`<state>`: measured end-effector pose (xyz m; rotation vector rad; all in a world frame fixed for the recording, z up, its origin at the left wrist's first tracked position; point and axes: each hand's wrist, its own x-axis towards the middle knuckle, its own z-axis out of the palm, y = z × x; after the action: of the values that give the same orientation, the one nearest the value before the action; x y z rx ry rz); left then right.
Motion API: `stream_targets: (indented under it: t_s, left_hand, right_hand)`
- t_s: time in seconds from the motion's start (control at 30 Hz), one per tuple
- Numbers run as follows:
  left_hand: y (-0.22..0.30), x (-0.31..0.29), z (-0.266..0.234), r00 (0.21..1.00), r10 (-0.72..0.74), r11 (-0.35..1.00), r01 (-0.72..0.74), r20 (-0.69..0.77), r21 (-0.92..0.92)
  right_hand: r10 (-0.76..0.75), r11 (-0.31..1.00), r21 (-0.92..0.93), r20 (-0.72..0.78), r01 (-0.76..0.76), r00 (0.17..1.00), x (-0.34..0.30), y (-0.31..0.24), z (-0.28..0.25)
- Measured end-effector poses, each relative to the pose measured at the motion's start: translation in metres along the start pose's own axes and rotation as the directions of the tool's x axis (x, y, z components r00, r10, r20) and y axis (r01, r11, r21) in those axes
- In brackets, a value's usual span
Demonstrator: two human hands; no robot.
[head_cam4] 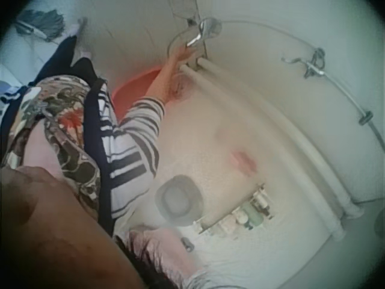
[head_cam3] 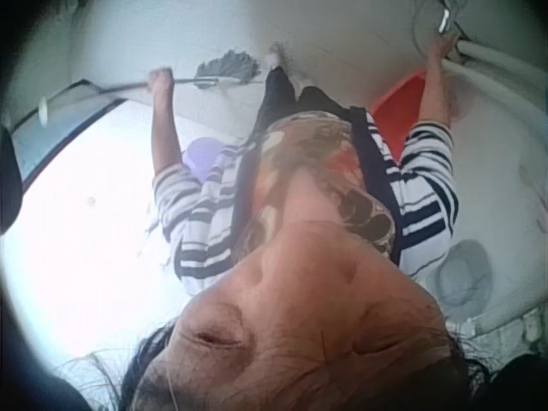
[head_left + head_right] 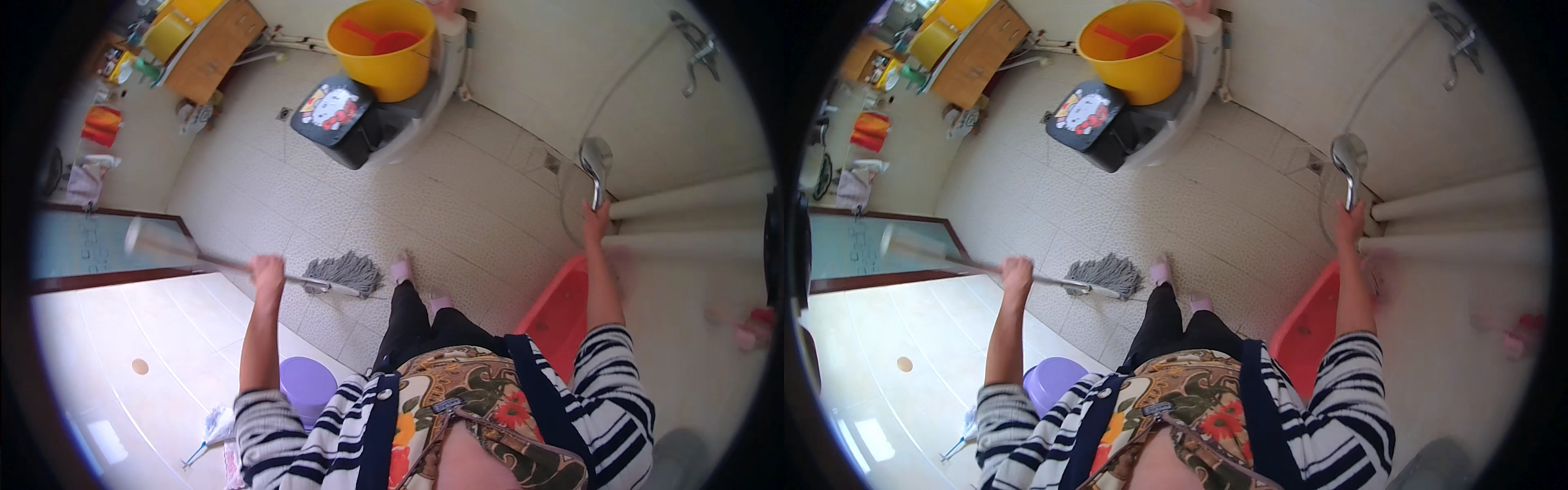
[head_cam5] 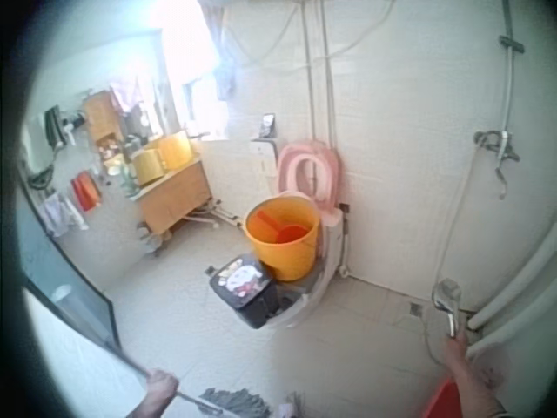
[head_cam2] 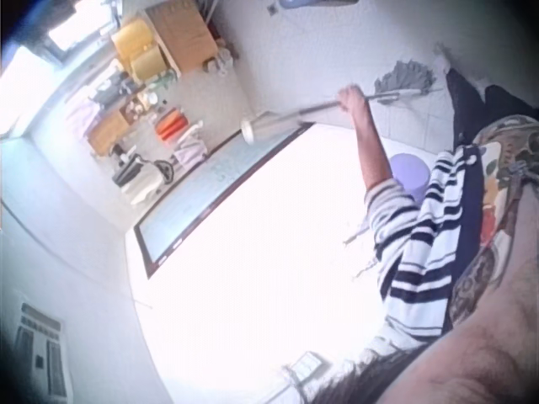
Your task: The person mops a tiled bathroom floor using a string mop and a squeegee. They wet the mop with a shower head, wring it in a pink basin, and mop the floor. They then use a squeegee to push water toward the drain, repeating the process.
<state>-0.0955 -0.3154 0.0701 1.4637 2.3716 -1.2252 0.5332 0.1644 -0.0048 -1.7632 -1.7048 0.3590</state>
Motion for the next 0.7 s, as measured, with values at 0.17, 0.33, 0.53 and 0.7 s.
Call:
stream_targets:
  t_s: [0.17,0.33,0.53,0.7]
  left_hand:
    - [0.027,0.131,-0.065,0.999,0.014,0.954,-0.022,0.029,0.298]
    - [0.055,0.249,-0.087,0.985,0.152,0.874,-0.094,-0.084,0.477]
    - [0.061,0.333,-0.062,0.773,0.533,0.815,-0.360,-0.344,0.454]
    - [0.038,0.325,-0.088,0.662,0.650,0.759,-0.543,-0.374,0.358]
  right_hand:
    - [0.127,0.992,0.017,0.053,-0.128,0.991,-0.011,-0.019,0.004]
    - [0.200,0.974,-0.103,-0.032,-0.202,0.979,-0.009,-0.044,0.011]
    - [0.219,0.965,0.172,-0.102,-0.200,0.970,0.006,-0.065,0.023]
    - [0.287,0.956,0.083,-0.041,-0.283,0.957,0.013,-0.080,0.028]
